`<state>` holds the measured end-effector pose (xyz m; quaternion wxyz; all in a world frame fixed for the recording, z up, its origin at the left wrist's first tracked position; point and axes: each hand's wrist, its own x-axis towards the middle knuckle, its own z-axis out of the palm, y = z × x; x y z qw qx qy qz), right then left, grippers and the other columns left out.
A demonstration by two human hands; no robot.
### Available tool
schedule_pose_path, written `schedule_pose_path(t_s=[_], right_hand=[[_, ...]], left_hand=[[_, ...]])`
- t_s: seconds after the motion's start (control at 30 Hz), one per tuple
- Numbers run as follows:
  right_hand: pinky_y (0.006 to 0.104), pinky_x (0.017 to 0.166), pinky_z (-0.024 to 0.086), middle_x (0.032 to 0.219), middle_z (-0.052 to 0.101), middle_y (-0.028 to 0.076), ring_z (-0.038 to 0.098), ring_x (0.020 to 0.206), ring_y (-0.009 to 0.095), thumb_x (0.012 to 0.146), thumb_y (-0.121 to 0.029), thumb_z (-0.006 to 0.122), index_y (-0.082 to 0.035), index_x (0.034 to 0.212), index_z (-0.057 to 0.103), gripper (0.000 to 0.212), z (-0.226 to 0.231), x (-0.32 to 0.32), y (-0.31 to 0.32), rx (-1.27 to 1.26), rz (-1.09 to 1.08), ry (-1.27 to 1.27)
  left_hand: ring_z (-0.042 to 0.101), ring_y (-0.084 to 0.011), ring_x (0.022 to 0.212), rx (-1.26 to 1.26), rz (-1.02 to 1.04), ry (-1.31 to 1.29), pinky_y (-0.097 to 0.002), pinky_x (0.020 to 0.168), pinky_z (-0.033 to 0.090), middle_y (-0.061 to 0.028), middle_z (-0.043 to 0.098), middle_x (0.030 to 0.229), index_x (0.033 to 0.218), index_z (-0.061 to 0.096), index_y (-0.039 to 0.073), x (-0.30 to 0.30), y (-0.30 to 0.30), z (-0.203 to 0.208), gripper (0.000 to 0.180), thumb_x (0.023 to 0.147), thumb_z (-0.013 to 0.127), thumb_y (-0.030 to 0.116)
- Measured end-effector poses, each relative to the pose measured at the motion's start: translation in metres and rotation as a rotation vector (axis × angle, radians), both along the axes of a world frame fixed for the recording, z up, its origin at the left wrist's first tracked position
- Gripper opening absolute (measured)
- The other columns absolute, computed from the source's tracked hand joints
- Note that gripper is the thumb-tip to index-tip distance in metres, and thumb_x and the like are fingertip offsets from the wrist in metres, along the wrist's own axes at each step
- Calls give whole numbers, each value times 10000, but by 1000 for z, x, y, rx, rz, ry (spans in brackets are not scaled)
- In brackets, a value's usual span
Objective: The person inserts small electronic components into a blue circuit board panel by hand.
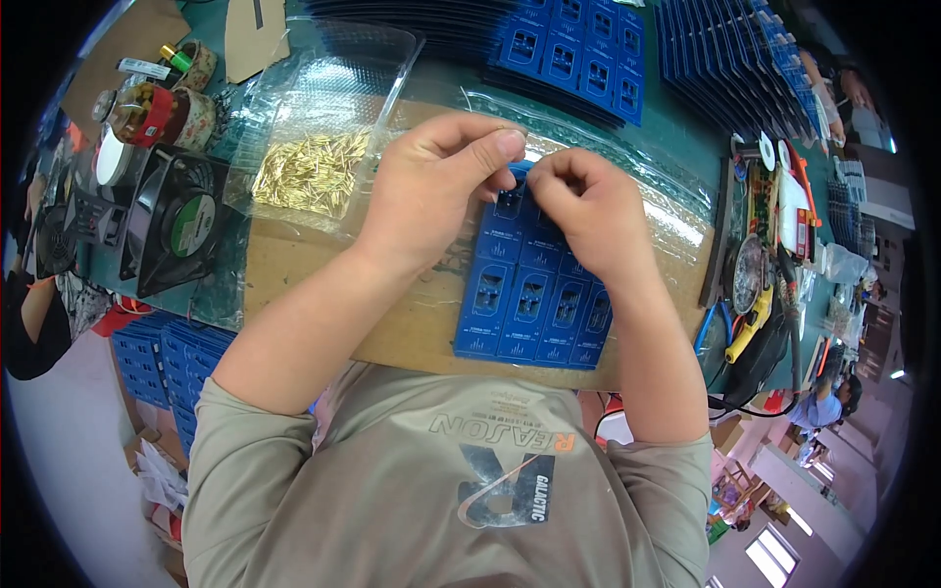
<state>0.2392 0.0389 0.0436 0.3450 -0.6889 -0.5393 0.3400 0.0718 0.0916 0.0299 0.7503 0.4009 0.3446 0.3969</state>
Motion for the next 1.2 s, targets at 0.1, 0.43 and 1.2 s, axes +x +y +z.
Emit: schedule_pose_path(t_s=[0.1,0.43,1.2], right_hand=[[371,717,517,828,671,162,661,748,288,779,-236,638,-26,829,690,222,14,-7,1,-77,67,-182],[391,697,518,810,666,165,659,748,312,771,-227,640,-34,822,694,206,11,-8,3,-104,132,-295],[406,716,511,827,650,159,646,774,317,784,-232,643,-40,817,676,197,11,-10,4,-93,123,-334]], left_hand=[[614,-101,763,2,-4,-8,-241,688,486,-52,683,909,1037,672,16,-2,0,-1,204,910,680,176],[612,-105,766,8,-10,-18,-252,705,486,-45,673,899,1013,670,15,-3,0,0,203,909,682,190],[587,-77,704,-6,36,-32,-227,636,465,-23,654,794,984,686,-1,1,-1,0,192,898,695,171]])
